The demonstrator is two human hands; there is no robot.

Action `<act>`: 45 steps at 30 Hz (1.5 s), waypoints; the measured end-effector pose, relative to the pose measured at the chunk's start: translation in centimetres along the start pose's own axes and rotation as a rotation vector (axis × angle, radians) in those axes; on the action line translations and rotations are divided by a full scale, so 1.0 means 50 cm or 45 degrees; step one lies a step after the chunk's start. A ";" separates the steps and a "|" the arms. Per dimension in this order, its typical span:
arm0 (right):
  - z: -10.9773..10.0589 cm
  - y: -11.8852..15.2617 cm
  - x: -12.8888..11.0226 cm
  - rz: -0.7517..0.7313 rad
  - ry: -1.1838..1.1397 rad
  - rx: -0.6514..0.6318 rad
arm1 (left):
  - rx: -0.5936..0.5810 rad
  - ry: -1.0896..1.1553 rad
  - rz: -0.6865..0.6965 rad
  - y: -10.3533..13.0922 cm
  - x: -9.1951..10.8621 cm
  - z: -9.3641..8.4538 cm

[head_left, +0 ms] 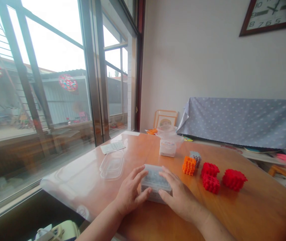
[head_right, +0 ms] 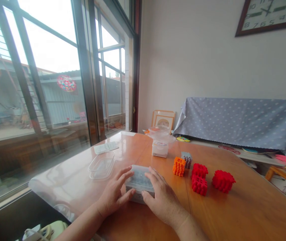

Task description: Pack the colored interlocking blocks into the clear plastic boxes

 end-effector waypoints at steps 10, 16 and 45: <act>0.004 0.000 0.003 0.016 -0.062 0.018 | -0.006 -0.037 0.007 -0.004 0.003 0.000; 0.002 0.002 0.000 -0.048 0.028 -0.009 | 0.004 -0.105 0.028 -0.004 0.008 0.000; 0.010 0.002 0.013 0.079 -0.125 -0.117 | 0.010 -0.021 0.017 -0.001 -0.004 0.004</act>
Point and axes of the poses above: each hand's wrist, its own y-axis away from the middle knuckle, its own z-axis out of the palm, x = y × z, the point moved 6 cm from there along -y, towards the middle knuckle, and after that the axes turned 2 degrees about -z, right-handed, at the moved point
